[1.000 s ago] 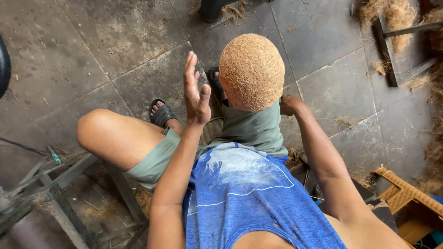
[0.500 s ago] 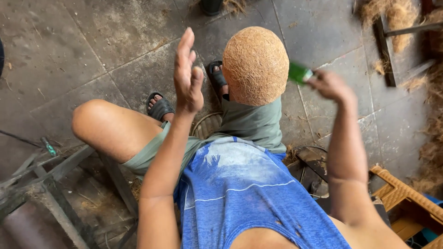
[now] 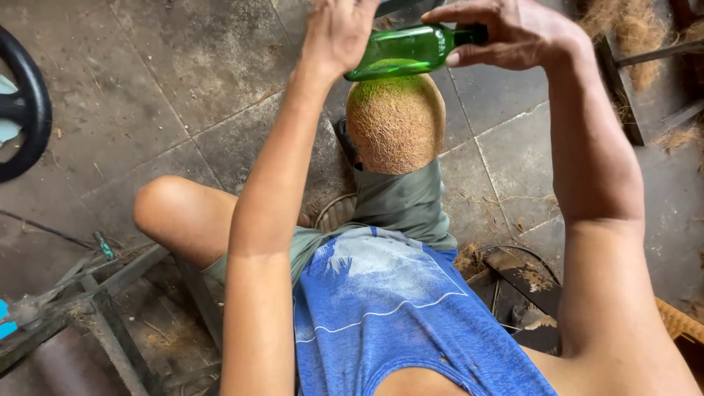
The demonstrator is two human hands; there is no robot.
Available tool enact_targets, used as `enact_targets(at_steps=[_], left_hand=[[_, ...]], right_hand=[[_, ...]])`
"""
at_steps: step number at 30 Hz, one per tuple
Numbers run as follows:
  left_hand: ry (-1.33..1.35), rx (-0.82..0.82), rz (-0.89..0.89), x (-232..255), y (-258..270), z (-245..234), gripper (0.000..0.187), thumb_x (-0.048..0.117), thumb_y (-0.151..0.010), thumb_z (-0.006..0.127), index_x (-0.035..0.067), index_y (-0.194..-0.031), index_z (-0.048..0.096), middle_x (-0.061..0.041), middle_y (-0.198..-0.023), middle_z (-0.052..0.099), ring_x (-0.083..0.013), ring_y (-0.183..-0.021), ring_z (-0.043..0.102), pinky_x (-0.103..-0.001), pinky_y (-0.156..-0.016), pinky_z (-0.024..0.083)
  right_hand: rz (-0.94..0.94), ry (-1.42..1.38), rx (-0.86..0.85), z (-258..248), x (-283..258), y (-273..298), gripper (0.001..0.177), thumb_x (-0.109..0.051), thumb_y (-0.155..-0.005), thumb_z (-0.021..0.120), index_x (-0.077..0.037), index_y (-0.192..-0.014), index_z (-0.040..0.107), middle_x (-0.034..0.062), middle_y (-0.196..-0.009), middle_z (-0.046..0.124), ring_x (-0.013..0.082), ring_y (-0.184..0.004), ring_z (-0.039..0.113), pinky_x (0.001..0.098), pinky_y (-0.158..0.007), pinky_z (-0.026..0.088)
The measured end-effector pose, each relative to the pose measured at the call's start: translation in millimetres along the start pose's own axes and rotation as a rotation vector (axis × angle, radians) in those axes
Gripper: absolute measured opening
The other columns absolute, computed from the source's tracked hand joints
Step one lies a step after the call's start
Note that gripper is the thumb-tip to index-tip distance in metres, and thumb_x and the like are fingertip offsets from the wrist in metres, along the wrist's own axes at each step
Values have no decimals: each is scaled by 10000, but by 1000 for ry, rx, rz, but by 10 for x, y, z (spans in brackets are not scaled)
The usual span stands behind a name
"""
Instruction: A person is seen packaging a fruit by molding coconut fiber around it and using a glass bottle to press the fibers into place.
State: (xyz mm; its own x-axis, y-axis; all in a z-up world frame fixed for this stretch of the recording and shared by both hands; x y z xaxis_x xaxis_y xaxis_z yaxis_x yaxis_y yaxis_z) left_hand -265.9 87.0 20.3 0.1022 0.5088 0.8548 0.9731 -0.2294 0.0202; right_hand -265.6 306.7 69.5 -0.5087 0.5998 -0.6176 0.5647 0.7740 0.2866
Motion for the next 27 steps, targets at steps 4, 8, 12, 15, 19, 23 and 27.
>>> enact_targets(at_steps=[4,8,12,15,19,23,27], left_hand=[[-59,-248,-209,-3,85,159,849,745,-818,218,198,-1299,656,-109,-1326,629,-363,-1201,602,-474,-961,467],[-176,-128,23,152,309,241,792,615,-980,209,5,-1389,504,-259,-1437,469,-414,-1334,474,-513,-1072,403],[-327,22,182,271,677,302,731,582,-1036,182,53,-1476,428,-233,-1539,353,-466,-1427,377,-576,-1133,421],[-409,46,206,322,1020,480,665,569,-1050,98,170,-1514,358,-103,-1606,305,-362,-1498,281,-599,-1216,377],[-559,45,270,342,1497,689,659,615,-1080,213,220,-1585,63,-58,-1666,224,-293,-1558,221,-553,-1300,292],[-869,-73,342,546,1792,723,707,687,-1078,268,152,-1530,175,-80,-1620,253,-276,-1499,255,-507,-1248,121],[-673,68,265,390,1511,741,730,662,-1004,128,180,-1550,180,-81,-1636,287,-280,-1522,326,-519,-1293,271]], right_hand=[[-102,3,86,100,-88,88,659,-230,-880,734,-53,-1479,521,199,-1385,614,321,-1134,624,430,-876,484],[61,30,112,185,-97,264,734,-337,-861,742,-84,-1512,515,179,-1258,674,280,-917,648,397,-741,462],[-45,230,264,222,-195,415,702,-284,-804,870,35,-1393,661,234,-1143,731,335,-919,712,410,-746,535],[-52,349,296,292,-314,518,539,-312,-844,864,-38,-1286,721,169,-1059,758,328,-846,727,433,-648,538],[121,594,327,555,-338,701,357,-330,-842,845,-188,-1151,735,-11,-918,733,202,-724,683,385,-544,521],[165,443,225,713,-421,822,306,-200,-888,748,-119,-1164,646,68,-929,653,281,-690,630,414,-507,497],[61,276,270,537,-442,737,565,-270,-817,842,-48,-1297,644,147,-1109,729,320,-847,710,435,-683,558]])
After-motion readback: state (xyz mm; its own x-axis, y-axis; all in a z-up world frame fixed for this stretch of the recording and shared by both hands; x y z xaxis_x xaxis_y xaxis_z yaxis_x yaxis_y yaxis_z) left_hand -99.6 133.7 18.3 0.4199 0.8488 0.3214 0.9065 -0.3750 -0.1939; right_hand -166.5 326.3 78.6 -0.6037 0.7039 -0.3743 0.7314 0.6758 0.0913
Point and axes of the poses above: each hand's wrist, its own y-axis away from the middle knuckle, its own z-axis out of the palm, x = y × z, the point moved 5 cm from there along -y, towards the middle knuckle
